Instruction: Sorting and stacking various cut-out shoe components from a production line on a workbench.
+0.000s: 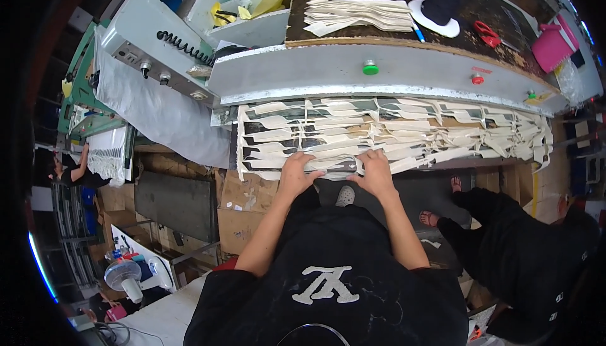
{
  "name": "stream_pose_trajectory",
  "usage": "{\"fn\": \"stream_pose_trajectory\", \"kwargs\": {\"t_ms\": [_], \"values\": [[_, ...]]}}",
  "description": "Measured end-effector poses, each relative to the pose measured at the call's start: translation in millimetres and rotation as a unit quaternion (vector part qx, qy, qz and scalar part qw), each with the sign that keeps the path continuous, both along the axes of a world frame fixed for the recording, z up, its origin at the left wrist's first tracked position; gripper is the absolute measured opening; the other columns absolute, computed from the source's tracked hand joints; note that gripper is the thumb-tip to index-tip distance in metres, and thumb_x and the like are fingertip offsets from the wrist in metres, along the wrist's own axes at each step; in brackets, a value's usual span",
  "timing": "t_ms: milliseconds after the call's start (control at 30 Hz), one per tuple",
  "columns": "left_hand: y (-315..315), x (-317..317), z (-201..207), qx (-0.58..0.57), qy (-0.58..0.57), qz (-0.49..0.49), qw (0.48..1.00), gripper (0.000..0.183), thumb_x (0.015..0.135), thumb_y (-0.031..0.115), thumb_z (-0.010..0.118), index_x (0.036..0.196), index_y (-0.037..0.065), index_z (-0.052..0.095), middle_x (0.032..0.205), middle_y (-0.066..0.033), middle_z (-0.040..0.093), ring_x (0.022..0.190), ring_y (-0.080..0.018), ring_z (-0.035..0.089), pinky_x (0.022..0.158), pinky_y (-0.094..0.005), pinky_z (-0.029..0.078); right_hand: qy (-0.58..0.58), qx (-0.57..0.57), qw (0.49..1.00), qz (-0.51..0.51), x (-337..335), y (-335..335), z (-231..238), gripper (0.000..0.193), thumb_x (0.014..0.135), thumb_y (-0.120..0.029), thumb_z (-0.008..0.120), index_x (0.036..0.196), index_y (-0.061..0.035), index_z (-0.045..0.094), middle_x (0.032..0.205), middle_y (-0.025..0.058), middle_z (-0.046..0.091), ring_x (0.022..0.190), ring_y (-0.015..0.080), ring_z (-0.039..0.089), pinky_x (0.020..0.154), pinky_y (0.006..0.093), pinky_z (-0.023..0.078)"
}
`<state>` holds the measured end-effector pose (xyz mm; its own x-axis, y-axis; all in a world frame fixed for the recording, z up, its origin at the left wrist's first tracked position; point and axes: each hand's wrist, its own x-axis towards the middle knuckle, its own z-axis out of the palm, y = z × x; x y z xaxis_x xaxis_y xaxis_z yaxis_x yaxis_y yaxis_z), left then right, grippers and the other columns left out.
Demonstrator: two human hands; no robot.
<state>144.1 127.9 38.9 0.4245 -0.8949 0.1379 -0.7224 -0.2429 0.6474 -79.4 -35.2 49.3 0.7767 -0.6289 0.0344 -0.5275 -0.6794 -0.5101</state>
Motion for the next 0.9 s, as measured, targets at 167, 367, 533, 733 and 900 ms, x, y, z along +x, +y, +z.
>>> {"fn": "stream_pose_trajectory", "kwargs": {"t_ms": [167,367,533,733,900], "values": [[-1.6,-5.4,-1.4,-0.012,-0.014,0.002,1.000,0.050,0.074,0.030,0.094,0.111,0.003,0.076,0.106,-0.0185,0.069,0.107,-0.0413,0.064,0.095,-0.0487,0.052,-0.024,-0.015,0.998,-0.056,2.8,2.1,-5.5,0.058,0.066,-0.036,0.099,0.110,-0.0053,0.078,0.107,0.0129,0.069,0.109,0.0363,0.061,0.099,0.0458,0.051],[-8.6,-2.3,-4.6,-0.035,-0.045,0.013,0.998,0.049,0.074,0.028,0.094,0.110,0.002,0.075,0.112,-0.0204,0.069,0.112,-0.0439,0.062,0.099,-0.0501,0.050,-0.022,-0.011,0.998,-0.051,7.6,-7.6,-6.7,0.055,0.066,-0.038,0.099,0.106,-0.0058,0.077,0.105,0.0126,0.071,0.106,0.0359,0.062,0.099,0.0459,0.050],[-5.2,3.8,-26.3,-0.061,-0.085,-0.012,0.994,0.053,0.074,0.033,0.096,0.110,0.000,0.076,0.111,-0.0229,0.070,0.113,-0.0434,0.064,0.103,-0.0487,0.051,0.007,-0.021,0.999,-0.048,2.8,-7.3,-3.3,0.055,0.068,-0.042,0.097,0.106,-0.0077,0.077,0.106,0.0141,0.071,0.108,0.0372,0.062,0.101,0.0460,0.049],[-10.2,27.6,-15.3,0.038,0.159,-0.044,0.986,0.046,0.081,0.038,0.093,0.107,0.002,0.079,0.094,-0.0165,0.078,0.087,-0.0276,0.075,0.081,-0.0398,0.059,-0.137,0.014,0.990,0.021,-13.5,-16.8,-23.8,0.053,0.074,-0.044,0.095,0.108,-0.0064,0.080,0.096,0.0146,0.076,0.095,0.0301,0.071,0.096,0.0423,0.054],[-141.2,55.0,34.0,-0.030,-0.023,0.011,0.999,0.042,0.084,0.031,0.090,0.111,0.002,0.077,0.087,-0.0112,0.074,0.081,-0.0308,0.071,0.078,-0.0400,0.056,-0.135,0.166,0.953,-0.213,13.5,-95.1,15.9,0.030,0.087,-0.026,0.088,0.104,-0.0027,0.078,0.075,0.0110,0.074,0.064,0.0219,0.072,0.064,0.0320,0.057]]}}
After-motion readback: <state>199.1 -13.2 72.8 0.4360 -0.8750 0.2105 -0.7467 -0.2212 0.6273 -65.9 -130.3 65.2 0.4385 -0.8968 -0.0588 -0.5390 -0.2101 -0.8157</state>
